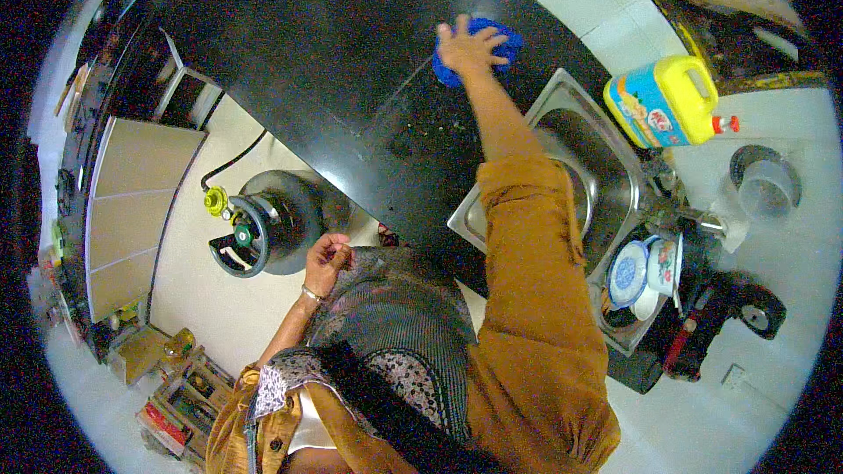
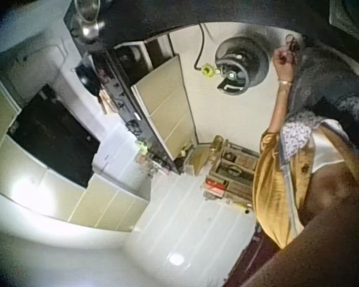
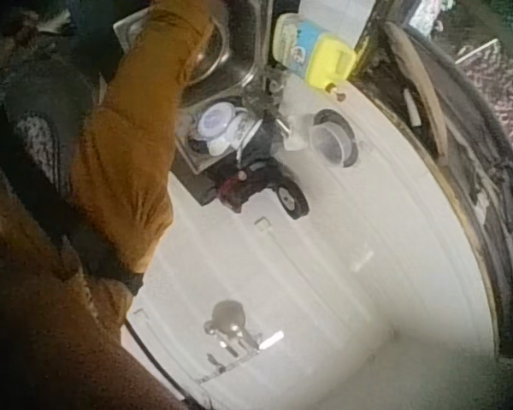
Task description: The person cleans a kitchen countertop and gas stove using a blue cloth. They move a plate and a yellow container to wipe the surface, then clean the stove grates and burners. The person rinses the cloth in the sink and uses a small metal tool to scrub the stove burner before wiping it again.
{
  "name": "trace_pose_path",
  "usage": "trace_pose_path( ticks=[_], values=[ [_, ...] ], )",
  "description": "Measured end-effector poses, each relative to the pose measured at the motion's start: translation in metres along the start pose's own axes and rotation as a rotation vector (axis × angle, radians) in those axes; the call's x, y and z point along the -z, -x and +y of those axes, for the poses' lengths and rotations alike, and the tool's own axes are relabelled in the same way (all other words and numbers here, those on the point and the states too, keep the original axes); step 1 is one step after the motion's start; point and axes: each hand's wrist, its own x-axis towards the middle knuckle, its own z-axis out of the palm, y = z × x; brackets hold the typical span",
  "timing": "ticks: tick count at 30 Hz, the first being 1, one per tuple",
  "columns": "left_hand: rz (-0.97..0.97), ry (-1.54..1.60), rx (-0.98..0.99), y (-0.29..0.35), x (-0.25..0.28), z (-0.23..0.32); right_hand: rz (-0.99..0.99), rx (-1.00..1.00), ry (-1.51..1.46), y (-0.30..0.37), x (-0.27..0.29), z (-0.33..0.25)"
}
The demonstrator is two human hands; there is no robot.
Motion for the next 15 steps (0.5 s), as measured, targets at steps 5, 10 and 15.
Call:
trace_pose_path(
  ticks=[5,10,15],
  values=[
    [0.003,0.030,0.053,-0.005,-0.007,-0.007,0.133,0.371,0.130,0.044,-0.043,-0.025],
    [-0.086,0.025,0.059,-0.014,-0.014,0.013,0.277,0.651,0.143,0.083,-0.045,-0.034],
    [-0.070,-0.038,0.015,-0.018,-0.007,0.026,0.234,0.874,0.010,0.188,-0.017,-0.076]
  ],
)
